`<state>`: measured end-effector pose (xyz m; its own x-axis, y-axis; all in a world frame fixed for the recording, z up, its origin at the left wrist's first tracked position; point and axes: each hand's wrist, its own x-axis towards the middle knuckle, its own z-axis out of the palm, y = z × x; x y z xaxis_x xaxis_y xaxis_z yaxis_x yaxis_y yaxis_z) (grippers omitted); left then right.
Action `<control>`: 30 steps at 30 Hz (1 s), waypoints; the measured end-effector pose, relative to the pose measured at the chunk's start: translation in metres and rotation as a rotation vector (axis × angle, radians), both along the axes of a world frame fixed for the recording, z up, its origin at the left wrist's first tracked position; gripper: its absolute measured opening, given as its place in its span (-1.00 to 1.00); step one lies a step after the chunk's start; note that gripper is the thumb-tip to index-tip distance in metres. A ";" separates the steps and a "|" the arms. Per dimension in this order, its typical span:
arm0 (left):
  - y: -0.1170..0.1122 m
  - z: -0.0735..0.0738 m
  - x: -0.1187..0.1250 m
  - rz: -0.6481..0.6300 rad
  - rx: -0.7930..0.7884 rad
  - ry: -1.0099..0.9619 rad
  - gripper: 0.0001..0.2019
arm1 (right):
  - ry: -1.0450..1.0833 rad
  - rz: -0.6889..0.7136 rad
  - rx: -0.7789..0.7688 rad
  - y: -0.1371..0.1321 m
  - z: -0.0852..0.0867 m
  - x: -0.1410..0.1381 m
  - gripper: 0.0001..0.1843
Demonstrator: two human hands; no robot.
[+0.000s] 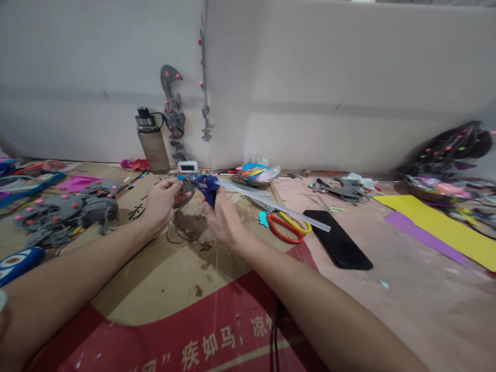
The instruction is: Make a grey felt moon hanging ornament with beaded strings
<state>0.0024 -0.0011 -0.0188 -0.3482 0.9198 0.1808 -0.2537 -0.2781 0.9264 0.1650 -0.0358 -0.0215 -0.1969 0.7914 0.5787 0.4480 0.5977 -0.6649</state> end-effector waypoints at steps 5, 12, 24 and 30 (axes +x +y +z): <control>0.000 0.002 0.001 0.005 -0.005 -0.011 -0.82 | 0.028 -0.020 -0.038 -0.002 0.004 0.001 -0.66; -0.003 0.011 0.002 0.026 -0.018 -0.049 -0.86 | 0.221 -0.082 -0.318 0.026 -0.010 0.010 -0.80; -0.018 0.021 0.005 0.087 0.232 0.501 -0.85 | -0.106 -0.235 0.010 0.026 0.009 0.026 -0.83; -0.034 0.025 0.013 0.134 0.341 0.811 -0.85 | 0.542 0.292 -0.395 0.002 0.018 -0.015 -0.74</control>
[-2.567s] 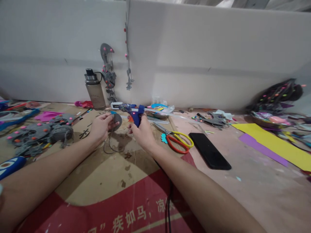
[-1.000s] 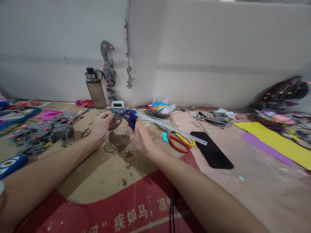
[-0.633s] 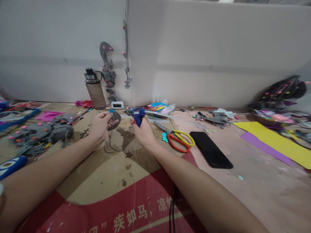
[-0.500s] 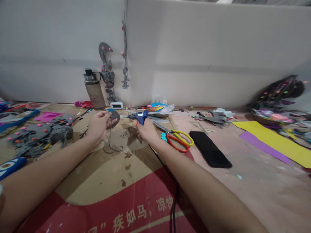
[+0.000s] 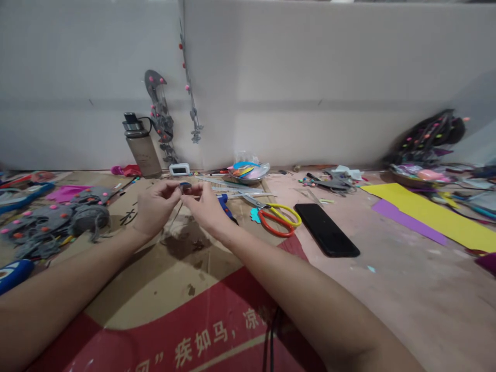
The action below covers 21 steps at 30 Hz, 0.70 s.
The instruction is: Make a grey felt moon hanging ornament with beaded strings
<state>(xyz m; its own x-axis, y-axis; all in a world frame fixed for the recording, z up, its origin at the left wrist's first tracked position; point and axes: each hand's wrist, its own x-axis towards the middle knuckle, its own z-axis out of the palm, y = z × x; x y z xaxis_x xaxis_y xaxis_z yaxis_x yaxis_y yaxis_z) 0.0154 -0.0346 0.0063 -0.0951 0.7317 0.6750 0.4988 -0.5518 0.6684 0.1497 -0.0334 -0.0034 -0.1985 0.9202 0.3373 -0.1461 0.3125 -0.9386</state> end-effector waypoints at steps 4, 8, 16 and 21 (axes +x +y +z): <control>-0.001 -0.001 0.003 0.005 -0.040 -0.015 -0.86 | 0.195 0.171 -0.243 -0.006 0.003 0.000 -0.67; 0.000 -0.002 0.005 -0.024 -0.109 -0.064 -0.87 | 0.242 0.247 -0.331 -0.009 0.009 0.005 -0.66; 0.005 -0.008 0.009 -0.243 -0.359 -0.473 -0.78 | -0.065 -0.102 -0.079 0.001 0.001 0.008 -0.87; 0.007 -0.012 0.012 -0.288 -0.451 -0.593 -0.76 | -0.103 -0.184 0.023 0.005 -0.001 0.011 -0.87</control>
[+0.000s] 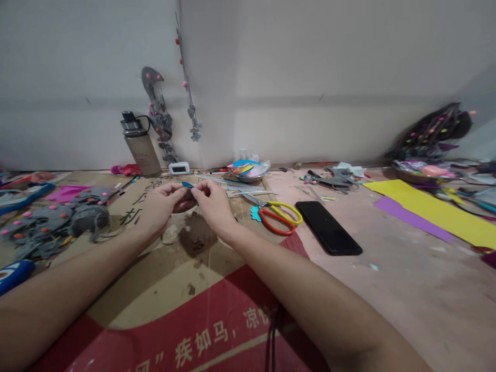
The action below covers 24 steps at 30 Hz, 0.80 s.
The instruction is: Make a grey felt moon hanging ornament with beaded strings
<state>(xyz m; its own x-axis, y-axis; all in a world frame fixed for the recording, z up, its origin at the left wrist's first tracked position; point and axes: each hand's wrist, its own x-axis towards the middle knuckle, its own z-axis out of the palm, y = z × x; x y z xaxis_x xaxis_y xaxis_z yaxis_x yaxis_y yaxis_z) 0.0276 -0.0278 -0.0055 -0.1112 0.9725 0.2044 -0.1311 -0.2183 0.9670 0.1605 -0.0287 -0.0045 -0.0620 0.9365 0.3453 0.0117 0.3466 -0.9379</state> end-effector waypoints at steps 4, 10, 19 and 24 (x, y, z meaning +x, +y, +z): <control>-0.002 0.000 0.003 -0.004 -0.029 -0.025 -0.75 | -0.034 -0.073 0.018 0.003 -0.003 0.002 -0.86; -0.003 -0.001 0.004 -0.029 -0.044 -0.021 -0.75 | -0.036 -0.095 0.041 0.008 -0.007 0.003 -0.85; -0.005 -0.002 0.005 -0.072 -0.046 -0.028 -0.79 | -0.089 -0.092 0.031 0.005 -0.003 0.005 -0.80; -0.006 -0.003 0.005 -0.085 -0.063 -0.037 -0.79 | -0.068 -0.083 -0.022 0.006 -0.005 0.005 -0.81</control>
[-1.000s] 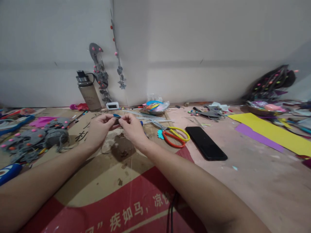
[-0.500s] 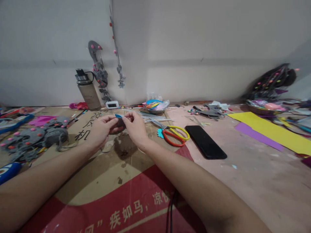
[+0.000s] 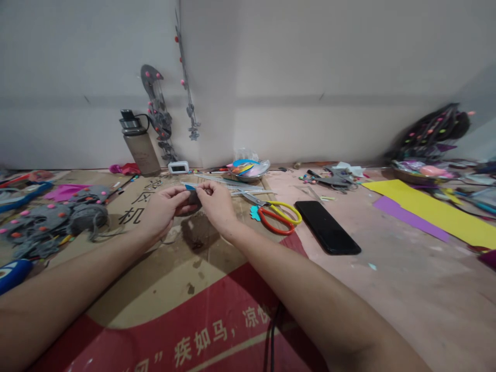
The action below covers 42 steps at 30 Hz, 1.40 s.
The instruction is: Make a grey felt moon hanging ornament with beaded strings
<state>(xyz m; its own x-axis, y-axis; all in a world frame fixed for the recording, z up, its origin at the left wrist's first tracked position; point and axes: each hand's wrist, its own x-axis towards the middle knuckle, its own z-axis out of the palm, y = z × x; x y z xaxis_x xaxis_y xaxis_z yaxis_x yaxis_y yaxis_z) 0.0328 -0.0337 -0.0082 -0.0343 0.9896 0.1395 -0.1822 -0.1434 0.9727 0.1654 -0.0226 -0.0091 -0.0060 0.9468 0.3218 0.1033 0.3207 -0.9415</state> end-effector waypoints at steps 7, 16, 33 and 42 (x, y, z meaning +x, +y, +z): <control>-0.003 0.003 0.000 -0.057 -0.076 -0.026 -0.76 | 0.042 0.025 -0.057 0.006 -0.007 -0.001 -0.82; 0.000 0.000 -0.002 -0.012 -0.102 -0.026 -0.75 | -0.015 0.023 -0.045 0.005 -0.009 -0.003 -0.80; 0.000 0.003 -0.003 -0.022 -0.137 0.027 -0.83 | 0.024 0.098 -0.123 -0.003 -0.007 -0.005 -0.80; -0.009 0.005 0.004 -0.006 -0.182 -0.005 -0.78 | 0.037 0.062 -0.107 -0.003 -0.010 -0.005 -0.82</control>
